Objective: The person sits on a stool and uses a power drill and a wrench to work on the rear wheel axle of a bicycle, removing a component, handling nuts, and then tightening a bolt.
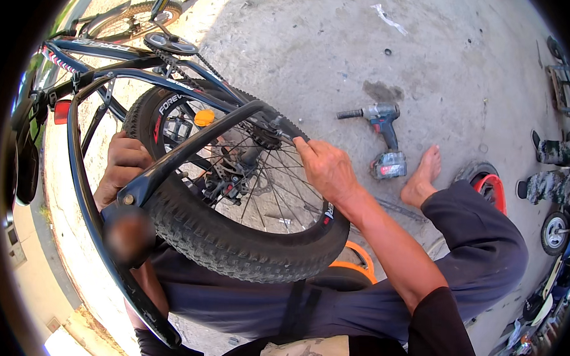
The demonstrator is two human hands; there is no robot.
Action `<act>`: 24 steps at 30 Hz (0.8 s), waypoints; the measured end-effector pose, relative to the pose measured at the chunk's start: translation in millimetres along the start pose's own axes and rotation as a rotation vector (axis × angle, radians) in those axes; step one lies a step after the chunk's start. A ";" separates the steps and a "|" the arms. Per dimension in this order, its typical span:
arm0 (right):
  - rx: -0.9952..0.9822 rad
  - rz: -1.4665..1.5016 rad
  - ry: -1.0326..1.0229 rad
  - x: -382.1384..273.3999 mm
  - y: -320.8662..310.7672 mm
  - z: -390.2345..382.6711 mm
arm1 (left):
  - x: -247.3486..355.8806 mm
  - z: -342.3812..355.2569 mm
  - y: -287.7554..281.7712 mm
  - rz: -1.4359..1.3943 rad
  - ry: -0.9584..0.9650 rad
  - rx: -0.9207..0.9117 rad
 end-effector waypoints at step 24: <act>-0.052 0.750 0.537 -109.1 -97.6 -42.5 | 1.6 -1.8 21.3 -0.165 0.044 0.423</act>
Point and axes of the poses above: each hand's wrist, its own z-axis towards the middle knuckle, its own y-axis out of the palm, x = y × z, the point moved 1 cm from there along z, towards the middle knuckle, and after that the axes turned 9 degrees about -y, right-handed, at the moved point
